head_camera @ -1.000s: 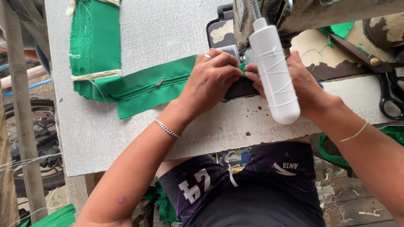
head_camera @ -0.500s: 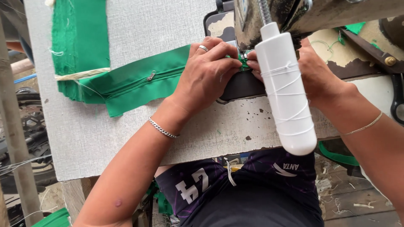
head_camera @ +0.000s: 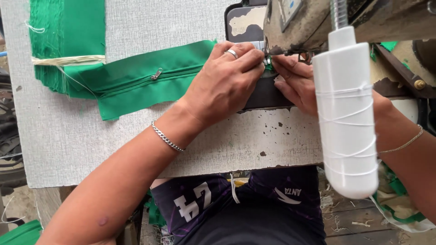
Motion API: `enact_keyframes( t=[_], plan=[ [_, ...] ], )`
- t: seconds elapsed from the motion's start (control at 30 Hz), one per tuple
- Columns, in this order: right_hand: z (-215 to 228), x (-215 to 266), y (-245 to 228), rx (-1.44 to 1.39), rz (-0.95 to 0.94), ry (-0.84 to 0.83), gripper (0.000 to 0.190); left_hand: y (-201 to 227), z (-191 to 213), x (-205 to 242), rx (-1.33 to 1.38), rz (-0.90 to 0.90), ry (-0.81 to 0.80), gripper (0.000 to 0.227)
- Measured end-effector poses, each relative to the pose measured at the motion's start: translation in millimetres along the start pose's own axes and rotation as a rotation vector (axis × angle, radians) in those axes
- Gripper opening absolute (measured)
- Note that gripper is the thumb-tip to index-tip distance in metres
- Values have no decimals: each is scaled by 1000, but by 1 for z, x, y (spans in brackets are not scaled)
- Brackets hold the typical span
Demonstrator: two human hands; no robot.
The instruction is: Manually threading zipper sliders onto green zipper tape at a sewing workstation
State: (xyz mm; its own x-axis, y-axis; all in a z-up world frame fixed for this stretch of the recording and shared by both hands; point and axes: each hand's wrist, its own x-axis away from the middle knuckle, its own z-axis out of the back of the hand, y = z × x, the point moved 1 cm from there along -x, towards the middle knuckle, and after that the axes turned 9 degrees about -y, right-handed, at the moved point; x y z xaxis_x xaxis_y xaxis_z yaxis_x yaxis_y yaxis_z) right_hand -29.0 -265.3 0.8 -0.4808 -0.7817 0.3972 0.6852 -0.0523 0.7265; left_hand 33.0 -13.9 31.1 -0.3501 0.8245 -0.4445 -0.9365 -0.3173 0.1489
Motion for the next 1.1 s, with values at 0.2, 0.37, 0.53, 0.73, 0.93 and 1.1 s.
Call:
enact_keyframes(
  t=[0.2, 0.37, 0.53, 0.73, 0.93, 1.1],
  plan=[
    [-19, -18, 1, -826, -561, 300, 47, -4, -6, 4, 11, 52, -29, 25],
    [-14, -9, 13, -823, -603, 235, 50, -8, -9, 0, -42, 82, -67, 41],
    [39, 22, 23, -769, -736, 281, 19, -31, -8, -1, -198, 167, -90, 45],
    [52, 53, -26, -673, -1020, 71, 35, -40, 26, 42, -121, 382, -78, 19],
    [74, 23, -31, -1160, -1040, 218, 36, 39, 50, 91, 246, 615, 16, 35],
    [122, -26, -19, -1348, -998, 312, 30, 47, 39, 100, 218, 684, 46, 32]
  ],
)
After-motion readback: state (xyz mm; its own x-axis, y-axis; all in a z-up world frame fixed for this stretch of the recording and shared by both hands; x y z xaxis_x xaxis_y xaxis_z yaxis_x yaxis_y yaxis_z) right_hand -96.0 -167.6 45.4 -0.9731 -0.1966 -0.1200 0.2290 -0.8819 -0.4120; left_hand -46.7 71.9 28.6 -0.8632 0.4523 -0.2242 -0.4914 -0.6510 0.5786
